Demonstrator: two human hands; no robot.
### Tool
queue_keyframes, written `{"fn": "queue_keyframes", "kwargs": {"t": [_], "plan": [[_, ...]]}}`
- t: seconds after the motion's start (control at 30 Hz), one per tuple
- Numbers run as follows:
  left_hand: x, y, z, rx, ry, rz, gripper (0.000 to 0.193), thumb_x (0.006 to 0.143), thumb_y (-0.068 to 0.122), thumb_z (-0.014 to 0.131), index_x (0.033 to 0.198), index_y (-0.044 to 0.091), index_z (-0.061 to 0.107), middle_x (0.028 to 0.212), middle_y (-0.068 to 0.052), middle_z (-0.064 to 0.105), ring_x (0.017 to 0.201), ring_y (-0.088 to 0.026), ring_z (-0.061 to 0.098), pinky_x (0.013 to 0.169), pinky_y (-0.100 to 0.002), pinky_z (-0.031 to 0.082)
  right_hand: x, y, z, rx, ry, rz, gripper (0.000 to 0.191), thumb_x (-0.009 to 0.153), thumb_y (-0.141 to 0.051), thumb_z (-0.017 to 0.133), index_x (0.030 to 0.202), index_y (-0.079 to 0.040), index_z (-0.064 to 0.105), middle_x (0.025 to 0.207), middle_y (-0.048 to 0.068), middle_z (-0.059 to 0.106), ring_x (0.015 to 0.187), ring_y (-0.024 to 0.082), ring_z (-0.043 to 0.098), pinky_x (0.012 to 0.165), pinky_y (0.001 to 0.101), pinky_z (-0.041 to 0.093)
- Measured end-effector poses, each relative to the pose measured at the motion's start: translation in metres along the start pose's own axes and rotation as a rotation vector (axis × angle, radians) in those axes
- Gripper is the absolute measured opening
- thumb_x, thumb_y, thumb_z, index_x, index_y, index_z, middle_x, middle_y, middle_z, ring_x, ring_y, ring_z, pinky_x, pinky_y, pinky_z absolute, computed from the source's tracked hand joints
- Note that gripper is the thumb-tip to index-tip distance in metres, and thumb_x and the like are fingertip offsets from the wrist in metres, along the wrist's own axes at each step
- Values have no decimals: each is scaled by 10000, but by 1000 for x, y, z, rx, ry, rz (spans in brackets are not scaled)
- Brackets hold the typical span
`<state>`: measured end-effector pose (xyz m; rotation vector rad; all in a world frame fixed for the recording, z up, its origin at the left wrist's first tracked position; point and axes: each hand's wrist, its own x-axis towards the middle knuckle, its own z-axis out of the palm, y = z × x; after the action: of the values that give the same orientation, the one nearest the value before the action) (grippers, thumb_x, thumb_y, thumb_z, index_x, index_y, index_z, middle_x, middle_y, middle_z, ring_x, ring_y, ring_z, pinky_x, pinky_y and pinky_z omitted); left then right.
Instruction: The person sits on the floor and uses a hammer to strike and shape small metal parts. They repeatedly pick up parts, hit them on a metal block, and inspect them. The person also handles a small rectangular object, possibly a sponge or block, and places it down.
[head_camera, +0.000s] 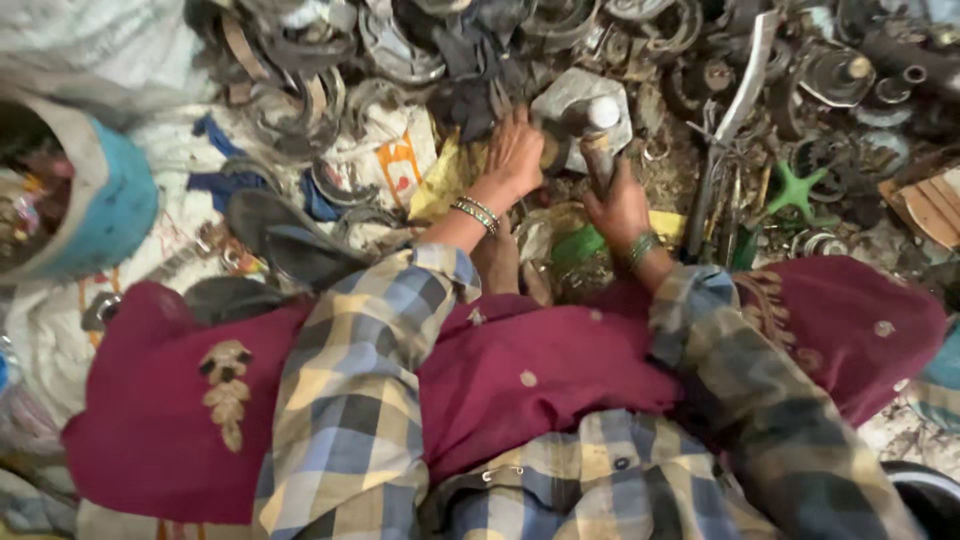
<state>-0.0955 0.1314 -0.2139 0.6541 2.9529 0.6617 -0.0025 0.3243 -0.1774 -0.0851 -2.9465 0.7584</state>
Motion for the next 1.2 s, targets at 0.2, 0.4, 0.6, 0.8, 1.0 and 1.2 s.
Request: {"fn": "queue_keyframes", "kwargs": {"t": [0.2,0.4,0.6,0.8,1.0,1.2], "plan": [[2,1,-6,14,-89,-22,1102,428,319,1019,1316,-98,516,1320,-249,502,1272,-433,480,1074,-489,427,1,33,-49,450,290,4,424,1002,-224,737,1327,-19,558,1042,124,759,740,196,738,696,333,623],[-7,8,-18,-49,-14,0,1213,317,313,1034,1316,-114,497,1326,-251,498,1263,-423,482,1085,-459,418,55,0,-165,266,792,-349,594,1034,-256,743,1435,42,423,1126,234,697,921,293,727,791,410,643],[3,3,-3,-1,-124,-58,1062,461,293,1009,1319,-92,516,1347,-244,508,1276,-421,496,1081,-492,437,10,-14,-26,-16,-34,59,814,903,-306,813,1484,75,387,1133,326,669,995,426,679,828,505,582],[-2,6,-12,42,-144,-26,1059,447,285,1001,1301,-104,511,1316,-266,505,1274,-434,483,1086,-490,427,-6,32,-55,376,185,306,605,979,-279,683,1469,28,505,1099,269,750,845,311,747,749,458,613],[-8,8,-27,-74,85,47,1107,380,272,1008,1285,-125,508,1329,-317,476,1256,-479,460,1050,-511,410,68,-17,-210,208,697,-389,689,928,-220,806,1443,48,436,1120,256,679,891,325,687,744,448,616],[-2,3,-11,-22,50,37,821,572,240,956,1248,-70,606,1458,-329,455,1359,-489,450,1132,-517,415,28,-42,-63,76,247,-67,721,877,-245,829,1396,71,442,1016,319,681,856,447,675,710,515,575]]}}
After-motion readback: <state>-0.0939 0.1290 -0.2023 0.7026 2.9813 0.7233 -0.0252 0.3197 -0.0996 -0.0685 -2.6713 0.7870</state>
